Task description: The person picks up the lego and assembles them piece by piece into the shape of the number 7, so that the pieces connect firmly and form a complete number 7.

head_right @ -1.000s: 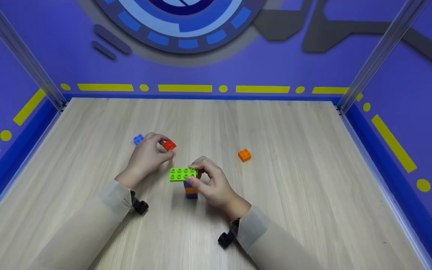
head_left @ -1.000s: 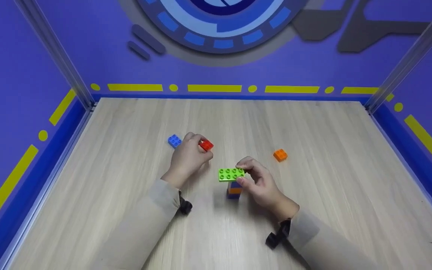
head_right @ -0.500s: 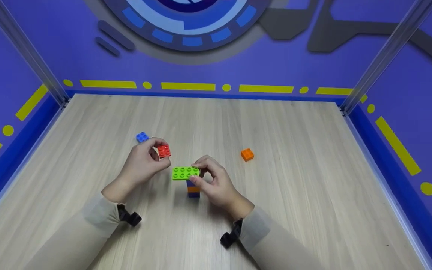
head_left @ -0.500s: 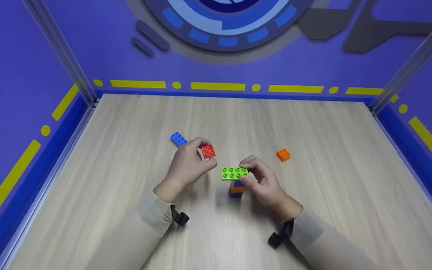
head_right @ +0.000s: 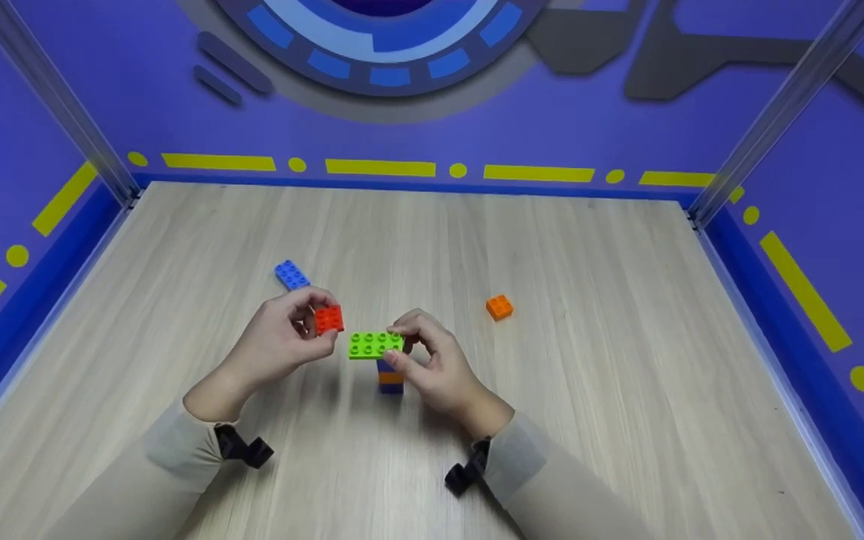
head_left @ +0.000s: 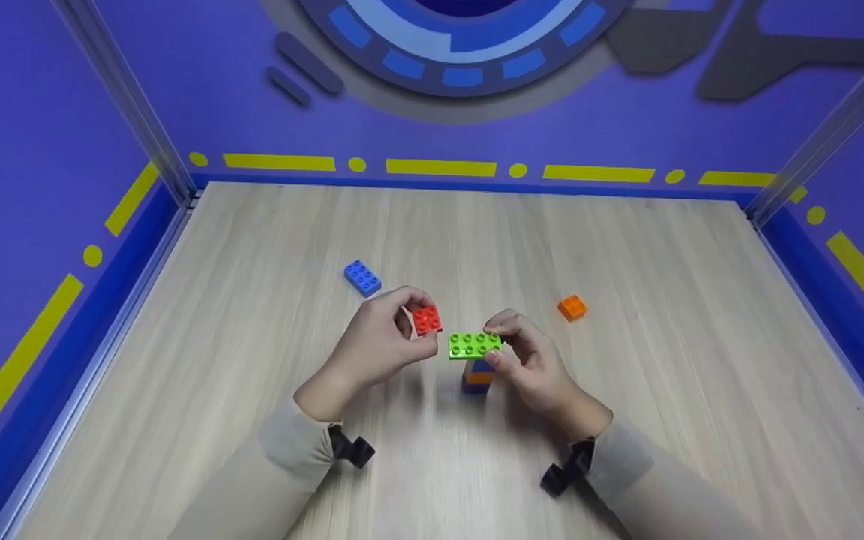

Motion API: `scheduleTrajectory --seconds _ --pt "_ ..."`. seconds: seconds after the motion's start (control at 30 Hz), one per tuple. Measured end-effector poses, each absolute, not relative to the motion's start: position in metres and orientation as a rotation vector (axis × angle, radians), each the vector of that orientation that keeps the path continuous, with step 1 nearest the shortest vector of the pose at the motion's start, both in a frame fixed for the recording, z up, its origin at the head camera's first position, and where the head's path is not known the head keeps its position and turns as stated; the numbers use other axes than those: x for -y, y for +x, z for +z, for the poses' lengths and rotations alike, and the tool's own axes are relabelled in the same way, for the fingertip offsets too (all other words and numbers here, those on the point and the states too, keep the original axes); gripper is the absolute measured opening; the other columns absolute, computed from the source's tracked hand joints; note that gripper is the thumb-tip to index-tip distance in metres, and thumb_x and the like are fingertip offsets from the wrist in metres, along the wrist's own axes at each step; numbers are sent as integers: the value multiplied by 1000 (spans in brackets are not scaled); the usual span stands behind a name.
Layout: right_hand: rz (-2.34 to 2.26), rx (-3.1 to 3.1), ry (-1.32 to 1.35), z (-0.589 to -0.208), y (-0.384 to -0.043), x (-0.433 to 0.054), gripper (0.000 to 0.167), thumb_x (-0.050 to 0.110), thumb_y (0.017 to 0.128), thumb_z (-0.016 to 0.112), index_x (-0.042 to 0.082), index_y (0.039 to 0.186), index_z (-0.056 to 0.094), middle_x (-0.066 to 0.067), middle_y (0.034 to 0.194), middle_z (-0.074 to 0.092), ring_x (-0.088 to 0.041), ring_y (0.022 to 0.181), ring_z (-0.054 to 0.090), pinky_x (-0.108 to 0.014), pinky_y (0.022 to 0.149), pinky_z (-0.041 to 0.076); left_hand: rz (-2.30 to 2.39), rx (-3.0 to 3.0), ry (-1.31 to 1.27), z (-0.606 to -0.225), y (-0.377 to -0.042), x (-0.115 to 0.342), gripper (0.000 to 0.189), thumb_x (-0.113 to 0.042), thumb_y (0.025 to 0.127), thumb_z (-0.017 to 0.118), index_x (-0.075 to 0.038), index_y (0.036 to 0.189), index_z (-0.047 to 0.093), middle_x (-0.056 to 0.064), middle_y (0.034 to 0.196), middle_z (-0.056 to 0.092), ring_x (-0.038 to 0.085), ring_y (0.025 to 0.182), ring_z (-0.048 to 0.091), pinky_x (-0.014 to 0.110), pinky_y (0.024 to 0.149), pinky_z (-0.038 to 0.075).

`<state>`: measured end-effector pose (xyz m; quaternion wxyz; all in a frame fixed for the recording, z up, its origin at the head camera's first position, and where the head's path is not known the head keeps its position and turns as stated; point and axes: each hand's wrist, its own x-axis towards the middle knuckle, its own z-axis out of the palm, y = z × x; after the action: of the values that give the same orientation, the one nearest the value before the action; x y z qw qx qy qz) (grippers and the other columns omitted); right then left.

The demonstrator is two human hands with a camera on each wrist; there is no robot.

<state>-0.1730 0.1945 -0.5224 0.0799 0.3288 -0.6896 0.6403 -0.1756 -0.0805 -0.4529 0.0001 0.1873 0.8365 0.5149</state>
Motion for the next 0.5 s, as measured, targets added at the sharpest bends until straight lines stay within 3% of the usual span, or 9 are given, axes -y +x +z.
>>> scheduleTrajectory --seconds 0.23,0.5 --pt "1904 2085 986 -522 -173 -196 23 -16 96 66 -8 118 63 3 119 64 -12 106 63 -24 96 57 1641 -2458 646 -458 -175 79 30 -10 92 81 -14 120 74 -1 103 73 19 80 61 21 65 49" --pt "1917 2073 997 -521 -173 -196 22 -16 98 64 -8 119 63 2 118 64 -13 105 63 -24 96 57 1737 -2259 676 -467 -176 77 32 -7 93 80 -6 123 71 1 104 69 14 82 60 21 72 51"
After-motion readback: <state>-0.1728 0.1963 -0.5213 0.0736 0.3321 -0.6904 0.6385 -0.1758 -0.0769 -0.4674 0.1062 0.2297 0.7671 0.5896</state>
